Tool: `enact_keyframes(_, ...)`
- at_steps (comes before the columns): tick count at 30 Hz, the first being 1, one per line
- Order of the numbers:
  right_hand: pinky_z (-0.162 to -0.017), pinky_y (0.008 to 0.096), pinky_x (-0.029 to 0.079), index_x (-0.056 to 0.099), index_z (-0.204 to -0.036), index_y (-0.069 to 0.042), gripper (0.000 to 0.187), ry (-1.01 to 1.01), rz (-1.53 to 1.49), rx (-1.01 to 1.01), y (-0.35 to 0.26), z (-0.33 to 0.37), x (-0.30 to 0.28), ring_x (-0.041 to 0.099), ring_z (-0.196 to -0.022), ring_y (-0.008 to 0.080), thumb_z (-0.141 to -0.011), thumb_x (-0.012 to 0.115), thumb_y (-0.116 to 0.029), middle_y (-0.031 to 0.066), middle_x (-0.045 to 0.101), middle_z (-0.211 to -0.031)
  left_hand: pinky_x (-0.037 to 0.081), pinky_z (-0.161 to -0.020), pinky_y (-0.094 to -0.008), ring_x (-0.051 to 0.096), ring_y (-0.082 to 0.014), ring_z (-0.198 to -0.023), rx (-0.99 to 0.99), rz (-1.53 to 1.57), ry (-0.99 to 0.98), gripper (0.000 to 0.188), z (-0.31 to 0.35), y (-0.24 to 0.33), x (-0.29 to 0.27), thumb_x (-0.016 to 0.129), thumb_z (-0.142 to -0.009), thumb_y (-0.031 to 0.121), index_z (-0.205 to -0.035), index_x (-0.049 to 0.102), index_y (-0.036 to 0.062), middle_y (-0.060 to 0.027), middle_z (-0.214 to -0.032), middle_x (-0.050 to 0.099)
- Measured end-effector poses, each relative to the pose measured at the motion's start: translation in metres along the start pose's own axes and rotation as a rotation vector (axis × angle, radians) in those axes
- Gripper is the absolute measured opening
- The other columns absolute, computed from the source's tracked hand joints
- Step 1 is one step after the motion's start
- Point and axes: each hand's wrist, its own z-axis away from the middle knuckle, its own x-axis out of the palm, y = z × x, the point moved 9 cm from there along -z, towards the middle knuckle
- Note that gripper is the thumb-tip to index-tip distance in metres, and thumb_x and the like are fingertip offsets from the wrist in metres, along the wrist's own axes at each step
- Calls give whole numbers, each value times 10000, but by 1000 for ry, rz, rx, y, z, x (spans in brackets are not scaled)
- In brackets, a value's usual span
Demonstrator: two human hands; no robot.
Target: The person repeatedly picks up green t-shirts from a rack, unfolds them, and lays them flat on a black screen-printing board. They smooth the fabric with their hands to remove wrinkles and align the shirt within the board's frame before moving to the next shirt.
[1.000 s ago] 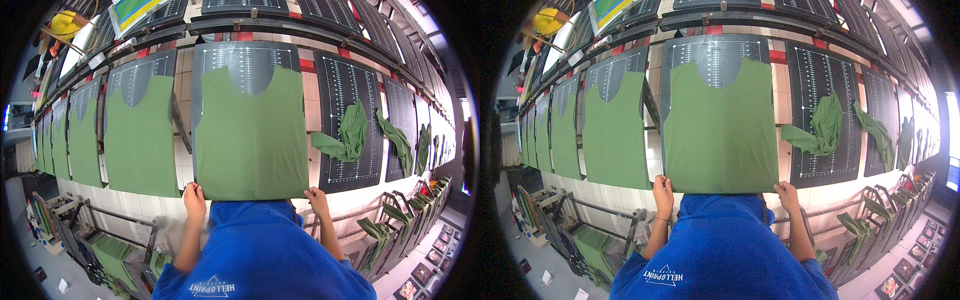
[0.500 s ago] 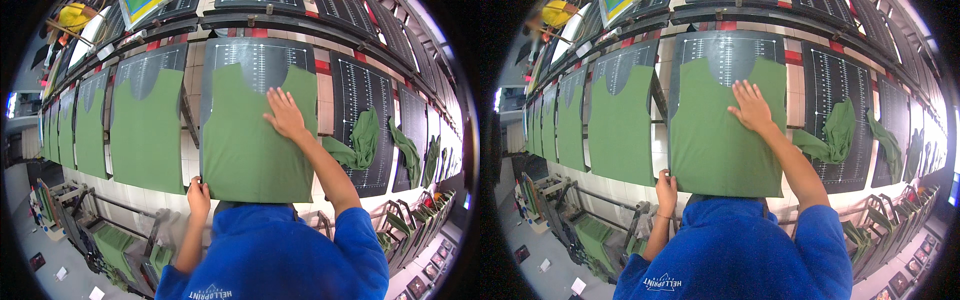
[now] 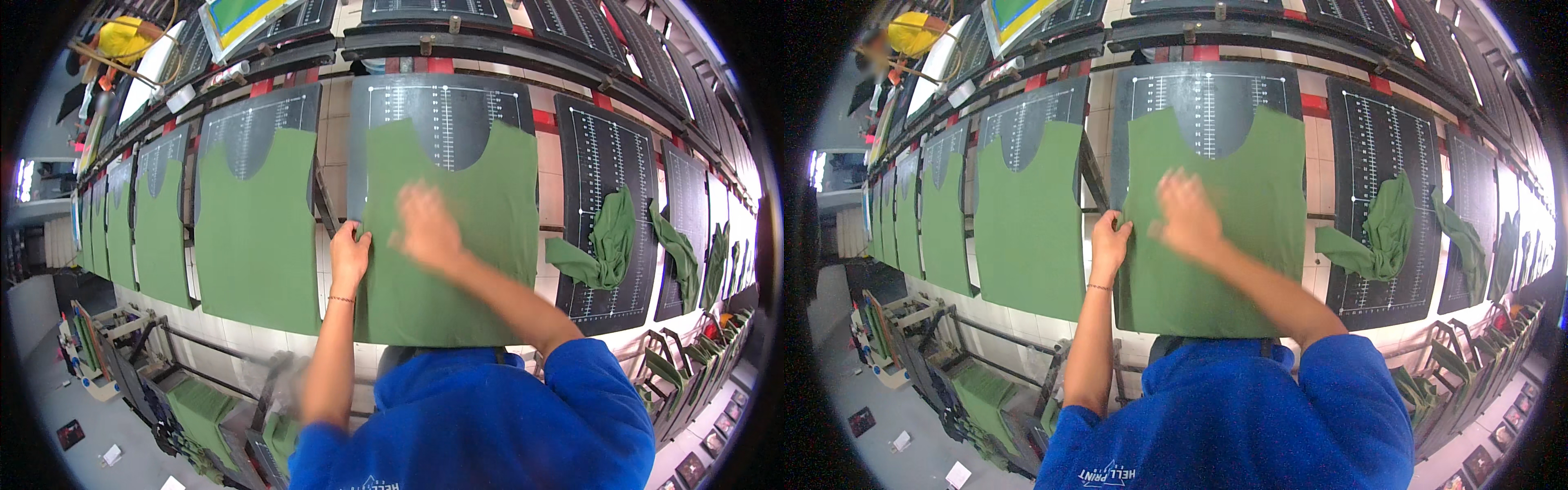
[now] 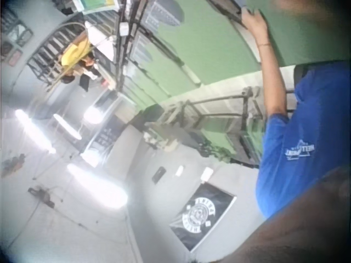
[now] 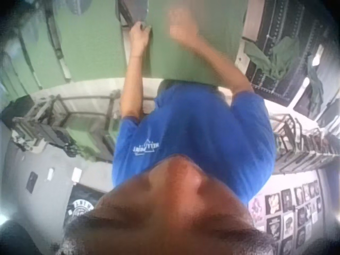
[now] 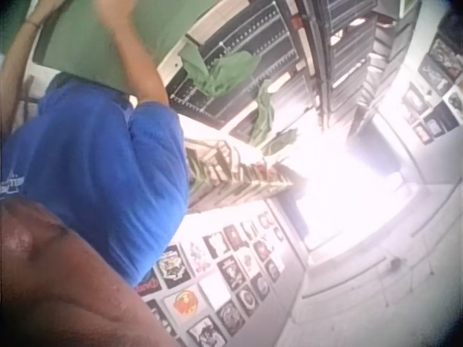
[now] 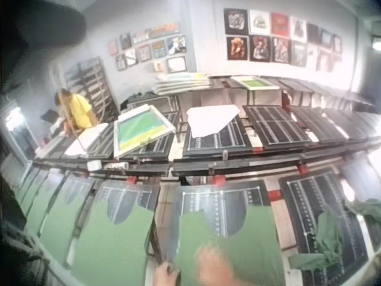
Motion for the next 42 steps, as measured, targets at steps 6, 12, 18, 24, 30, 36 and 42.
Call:
enact_keyframes(6, -1253, 497, 95, 308, -1529, -11, 901, -309, -182, -720, -109, 93, 61, 183, -1519, 346, -892, 537, -606, 214, 281, -1601, 460, -776, -400, 552, -312, -856, 174, -141, 442, 122, 37, 6, -65, 600, -851, -6, -972, 610, -7, -158, -991, 562)
enact_keyframes(12, -1244, 520, 73, 240, -1536, 50, 955, 171, 23, -106, 49, -159, -13, 167, -1522, 354, -926, 416, -664, 245, 216, -1616, 460, -800, -412, 537, -321, -962, 136, -109, 394, 105, 84, 12, -53, 586, -882, 6, -986, 582, -15, -173, -1069, 529)
enact_keyframes(18, -1233, 546, 161, 341, -1506, 13, 993, -177, -37, -824, -97, 107, 40, 301, -1476, 332, -832, 565, -681, 173, 351, -1575, 467, -928, -421, 532, -364, -1184, 94, -162, 388, 187, 172, -21, -37, 585, -924, 31, -1106, 591, -12, -206, -1256, 546)
enact_keyframes(24, -1245, 526, 90, 224, -1548, 4, 916, -74, 168, -170, 150, 20, -49, 203, -1512, 348, -925, 512, -602, 186, 280, -1606, 393, -1040, -495, 526, -415, -1182, 2, -269, 283, 204, 245, -51, -15, 613, -895, 44, -1089, 596, -19, -246, -1268, 554)
enact_keyframes(30, -1228, 549, 131, 246, -1524, 40, 887, 107, 54, -130, 171, 15, -53, 223, -1492, 407, -941, 483, -587, 233, 289, -1589, 363, -1071, -500, 459, -423, -1276, 165, -307, 190, 248, 242, 14, 35, 602, -884, 30, -1126, 582, -21, -236, -1359, 510)
enact_keyframes(36, -1230, 561, 145, 347, -1525, -101, 845, -483, -52, -616, 35, 239, 12, 235, -1506, 327, -889, 572, -610, 122, 331, -1596, 350, -1096, -505, 441, -427, -1309, 237, -233, 177, 249, 235, 33, 47, 589, -910, 42, -1150, 583, -26, -229, -1398, 495)
enact_keyframes(42, -1216, 533, 171, 347, -1503, 5, 778, 198, 160, -8, 216, 46, -71, 269, -1471, 386, -969, 480, -546, 219, 336, -1564, 429, -1019, -471, 532, -399, -1197, 348, -94, 20, 214, 235, 58, 60, 591, -901, 46, -1105, 607, -19, -201, -1306, 571)
